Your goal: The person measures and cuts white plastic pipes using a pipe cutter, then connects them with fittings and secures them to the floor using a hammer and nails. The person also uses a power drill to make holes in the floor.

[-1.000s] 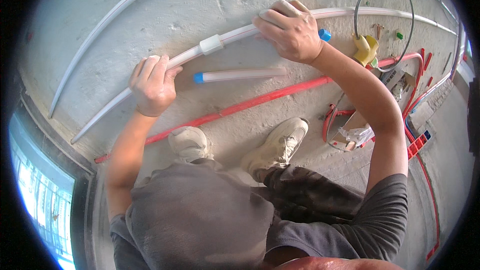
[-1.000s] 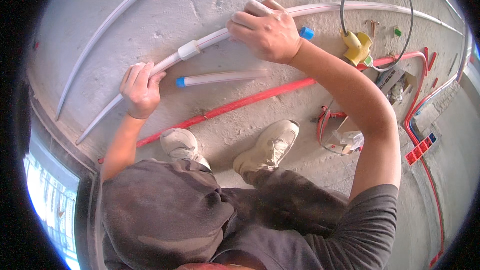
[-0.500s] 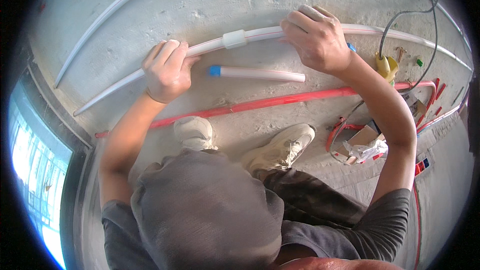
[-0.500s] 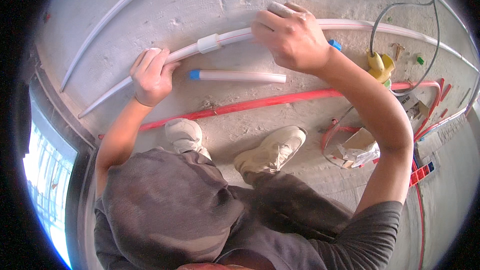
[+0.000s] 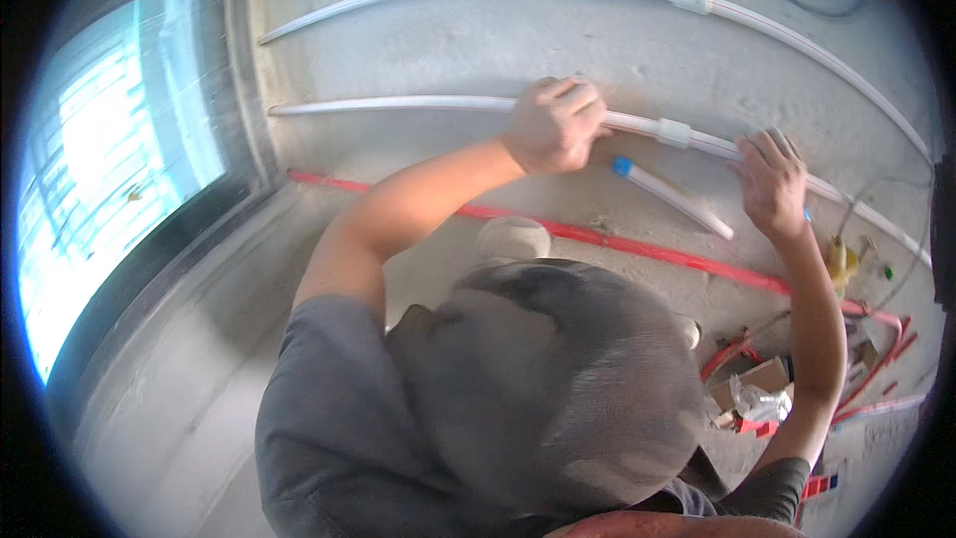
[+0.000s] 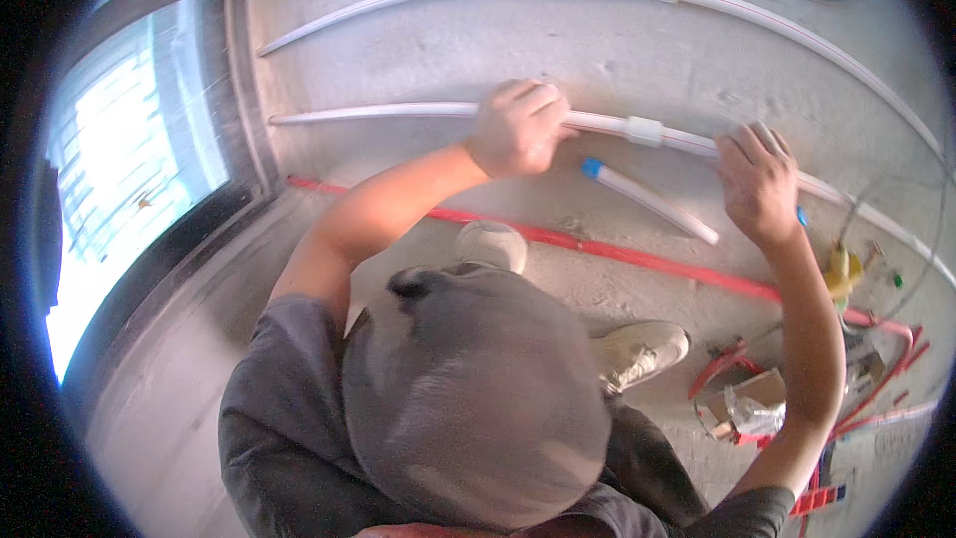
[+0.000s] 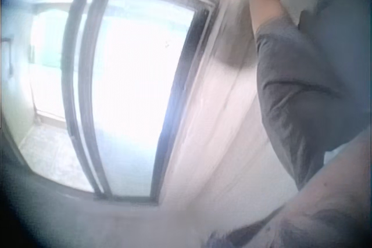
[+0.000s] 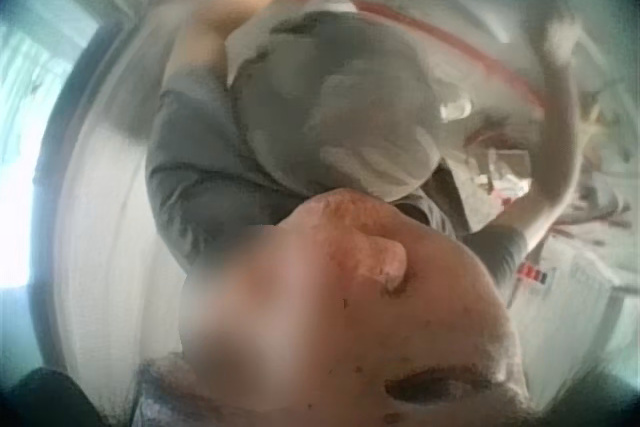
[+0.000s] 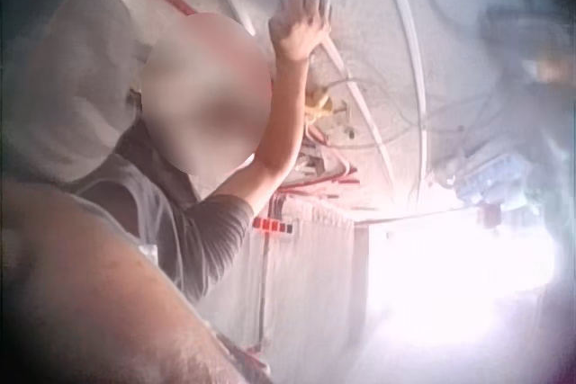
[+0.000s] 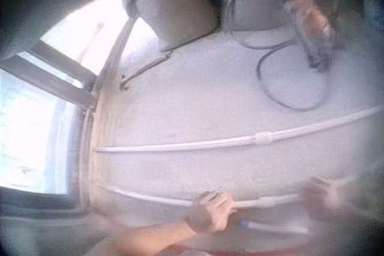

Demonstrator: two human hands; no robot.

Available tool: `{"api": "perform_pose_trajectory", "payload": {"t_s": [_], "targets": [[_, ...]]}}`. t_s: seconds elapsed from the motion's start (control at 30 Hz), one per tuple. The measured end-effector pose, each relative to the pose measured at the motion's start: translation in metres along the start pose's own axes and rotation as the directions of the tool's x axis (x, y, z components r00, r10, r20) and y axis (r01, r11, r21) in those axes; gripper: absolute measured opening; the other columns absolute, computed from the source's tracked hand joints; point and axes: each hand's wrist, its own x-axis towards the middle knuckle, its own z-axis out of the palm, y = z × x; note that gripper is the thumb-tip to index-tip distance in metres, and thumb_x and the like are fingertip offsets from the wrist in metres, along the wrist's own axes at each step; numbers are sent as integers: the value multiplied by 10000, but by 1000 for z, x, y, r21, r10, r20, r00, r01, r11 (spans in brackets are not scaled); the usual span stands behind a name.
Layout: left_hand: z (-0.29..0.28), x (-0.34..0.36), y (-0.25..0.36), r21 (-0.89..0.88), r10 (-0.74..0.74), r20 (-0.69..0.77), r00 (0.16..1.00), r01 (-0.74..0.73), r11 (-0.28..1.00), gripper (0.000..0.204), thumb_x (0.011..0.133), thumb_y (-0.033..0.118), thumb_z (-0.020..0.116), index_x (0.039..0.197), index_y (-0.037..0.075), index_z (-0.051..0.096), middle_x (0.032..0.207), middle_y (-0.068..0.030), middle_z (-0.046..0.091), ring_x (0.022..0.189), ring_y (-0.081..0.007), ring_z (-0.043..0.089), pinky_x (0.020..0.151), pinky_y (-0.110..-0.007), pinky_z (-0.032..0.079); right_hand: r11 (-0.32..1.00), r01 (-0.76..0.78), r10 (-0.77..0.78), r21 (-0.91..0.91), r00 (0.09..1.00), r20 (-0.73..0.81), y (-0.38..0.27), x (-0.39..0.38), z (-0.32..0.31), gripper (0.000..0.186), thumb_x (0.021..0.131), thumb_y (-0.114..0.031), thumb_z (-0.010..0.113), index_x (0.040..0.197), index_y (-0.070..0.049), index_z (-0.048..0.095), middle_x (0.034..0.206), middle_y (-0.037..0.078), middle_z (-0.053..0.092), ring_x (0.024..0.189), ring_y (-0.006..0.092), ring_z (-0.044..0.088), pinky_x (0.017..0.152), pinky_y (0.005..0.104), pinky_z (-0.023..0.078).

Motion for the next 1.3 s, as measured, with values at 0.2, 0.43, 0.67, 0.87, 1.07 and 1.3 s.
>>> {"api": "perform_pose_trajectory", "payload": {"t_s": [0.2,0.43,0.67,0.87,1.07,1.3], "targets": [[4,0,3,7,24,-29,999,-24,1000,251,731,167,832,844,74,628,854,-80,610,796,-276,664,663,-413,546,999,-43,43,-24,999,1,-1,-9,1,356,748,-95,834,1065,-16,692,977,123,636,923,355,643,797,455,522],[3,-4,2,-6,-14,15,1000,14,1000,229,754,167,815,807,90,606,840,-74,598,801,-281,665,662,-407,549,998,-43,44,-46,999,20,-4,-2,2,344,740,-69,835,1048,-22,690,980,133,641,905,363,648,765,460,531],[6,-2,1,16,51,-60,997,-51,999,175,803,152,789,879,79,650,882,-99,635,836,-312,675,706,-429,558,983,-106,116,-147,992,58,-4,-11,3,307,803,-187,834,1051,-66,699,978,105,626,969,333,647,829,452,549],[-1,1,1,6,-21,50,999,20,1000,230,783,177,828,860,71,639,872,-71,616,827,-283,670,691,-425,548,989,-97,101,-112,995,27,-6,-11,2,308,836,-198,834,1092,-85,705,1053,67,643,1049,290,642,928,445,531],[0,1,2,52,16,9,1000,-17,999,239,775,180,831,857,70,636,837,-64,589,791,-265,645,653,-400,523,987,-119,120,-109,993,7,-11,-10,5,292,839,-179,828,1081,-80,699,1052,67,644,1051,292,639,936,444,523],[-1,5,1,-1,32,26,999,-32,999,304,720,113,844,943,8,666,851,-126,620,773,-336,647,667,-438,526,998,-48,48,-35,999,-19,-3,-7,6,298,776,-112,839,1013,-45,670,981,104,619,960,330,633,837,460,538]]}}
